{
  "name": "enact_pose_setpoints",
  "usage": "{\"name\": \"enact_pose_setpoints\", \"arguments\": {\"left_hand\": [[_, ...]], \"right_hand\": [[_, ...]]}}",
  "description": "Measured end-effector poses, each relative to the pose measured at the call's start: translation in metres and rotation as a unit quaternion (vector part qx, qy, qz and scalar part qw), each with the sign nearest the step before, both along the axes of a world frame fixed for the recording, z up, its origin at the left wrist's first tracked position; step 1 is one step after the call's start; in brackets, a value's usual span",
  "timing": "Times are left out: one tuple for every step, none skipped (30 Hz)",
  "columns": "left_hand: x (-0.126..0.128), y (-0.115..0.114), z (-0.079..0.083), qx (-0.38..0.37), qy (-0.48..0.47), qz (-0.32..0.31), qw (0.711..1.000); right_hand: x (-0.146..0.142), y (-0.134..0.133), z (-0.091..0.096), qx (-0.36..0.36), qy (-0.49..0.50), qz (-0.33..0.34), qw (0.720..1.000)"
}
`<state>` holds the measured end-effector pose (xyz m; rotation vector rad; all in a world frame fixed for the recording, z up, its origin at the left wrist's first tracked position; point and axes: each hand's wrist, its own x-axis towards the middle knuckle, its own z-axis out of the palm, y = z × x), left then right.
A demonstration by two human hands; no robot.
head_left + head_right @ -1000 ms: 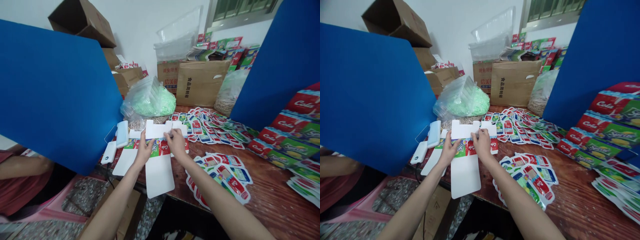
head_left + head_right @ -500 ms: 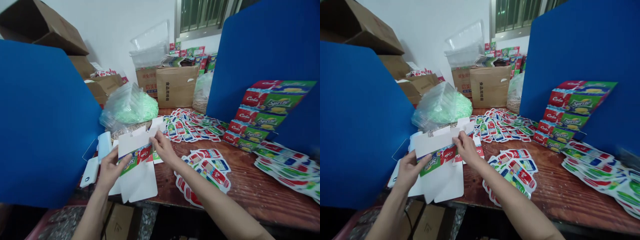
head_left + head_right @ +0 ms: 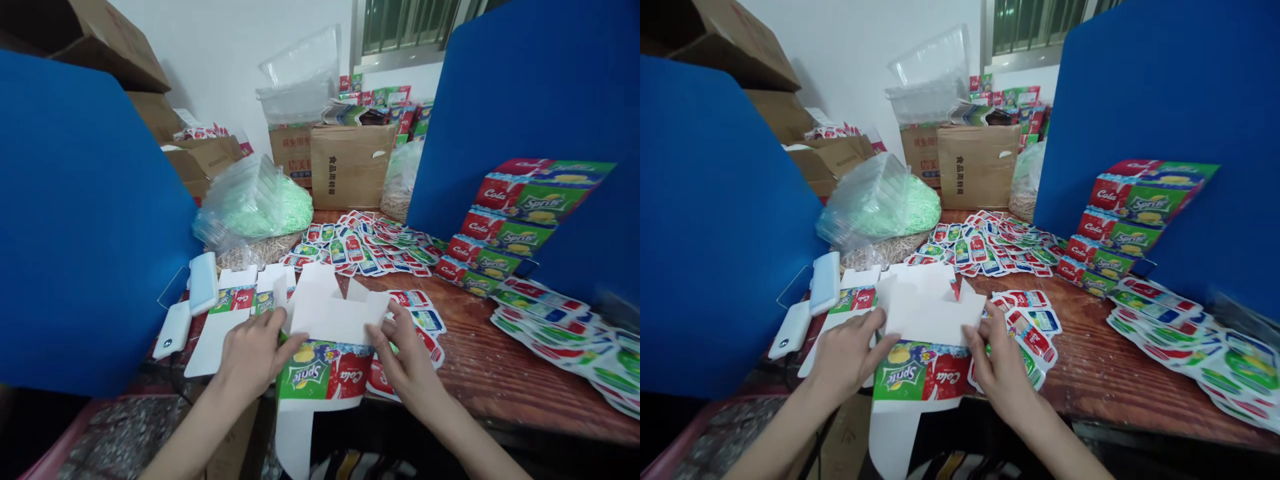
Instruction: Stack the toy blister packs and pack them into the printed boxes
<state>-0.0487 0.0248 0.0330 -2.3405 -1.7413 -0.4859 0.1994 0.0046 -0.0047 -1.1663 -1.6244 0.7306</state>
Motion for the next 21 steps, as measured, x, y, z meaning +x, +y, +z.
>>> {"name": "enact_pose_setpoints", "arguments": {"left_hand": [[0.008,-0.002,-0.008,-0.022,0.021,0.022,0.999],[0.016,-0.005,-0.015,-0.045,0.037,0.038,0.998],[0.024,-0.008,-0.022,-0.067,0.047,0.047,0.996],[0.031,-0.012,-0.028,-0.087,0.053,0.052,0.993],[0.036,-0.016,-0.033,-0.103,0.054,0.055,0.992],[0.04,-0.02,-0.037,-0.115,0.053,0.061,0.99],[0.043,-0.024,-0.041,-0.124,0.049,0.069,0.989],[0.045,-0.028,-0.044,-0.13,0.041,0.078,0.988],[0.046,-0.031,-0.046,-0.134,0.03,0.089,0.987],[0.047,-0.034,-0.048,-0.136,0.017,0.1,0.985],[0.048,-0.037,-0.05,-0.14,0.0,0.113,0.984],[0.049,-0.04,-0.052,-0.143,-0.019,0.124,0.982],[0.05,-0.043,-0.054,-0.146,-0.039,0.134,0.979],[0.051,-0.046,-0.056,-0.147,-0.06,0.143,0.977],[0.052,-0.049,-0.058,-0.146,-0.081,0.152,0.974],[0.053,-0.052,-0.06,-0.144,-0.099,0.162,0.971],[0.054,-0.055,-0.062,-0.138,-0.115,0.17,0.969],[0.054,-0.057,-0.064,-0.128,-0.13,0.177,0.967],[0.054,-0.058,-0.067,-0.113,-0.147,0.179,0.966],[0.053,-0.06,-0.07,-0.095,-0.17,0.174,0.965],[0.052,-0.06,-0.073,-0.076,-0.204,0.163,0.962]], "right_hand": [[0.002,-0.004,-0.009,-0.004,-0.022,-0.031,0.999],[0.005,-0.008,-0.017,-0.004,-0.054,-0.067,0.996],[0.006,-0.011,-0.024,0.0,-0.091,-0.101,0.991],[0.008,-0.014,-0.03,0.005,-0.13,-0.126,0.984],[0.01,-0.016,-0.035,0.015,-0.166,-0.138,0.976],[0.012,-0.018,-0.039,0.029,-0.2,-0.138,0.97],[0.014,-0.019,-0.042,0.042,-0.229,-0.13,0.964],[0.016,-0.02,-0.045,0.05,-0.252,-0.119,0.959],[0.018,-0.021,-0.046,0.053,-0.272,-0.109,0.955],[0.019,-0.021,-0.047,0.051,-0.287,-0.101,0.951],[0.019,-0.022,-0.048,0.043,-0.3,-0.092,0.949],[0.019,-0.022,-0.048,0.036,-0.312,-0.082,0.946],[0.019,-0.022,-0.049,0.031,-0.323,-0.071,0.943],[0.017,-0.021,-0.05,0.031,-0.334,-0.059,0.94],[0.016,-0.021,-0.051,0.031,-0.346,-0.047,0.936],[0.015,-0.021,-0.052,0.03,-0.36,-0.037,0.932],[0.013,-0.021,-0.054,0.029,-0.375,-0.029,0.926],[0.012,-0.021,-0.055,0.028,-0.386,-0.022,0.922],[0.01,-0.021,-0.056,0.028,-0.393,-0.015,0.919],[0.009,-0.022,-0.057,0.033,-0.394,-0.01,0.918],[0.007,-0.023,-0.058,0.044,-0.389,-0.01,0.92]]}}
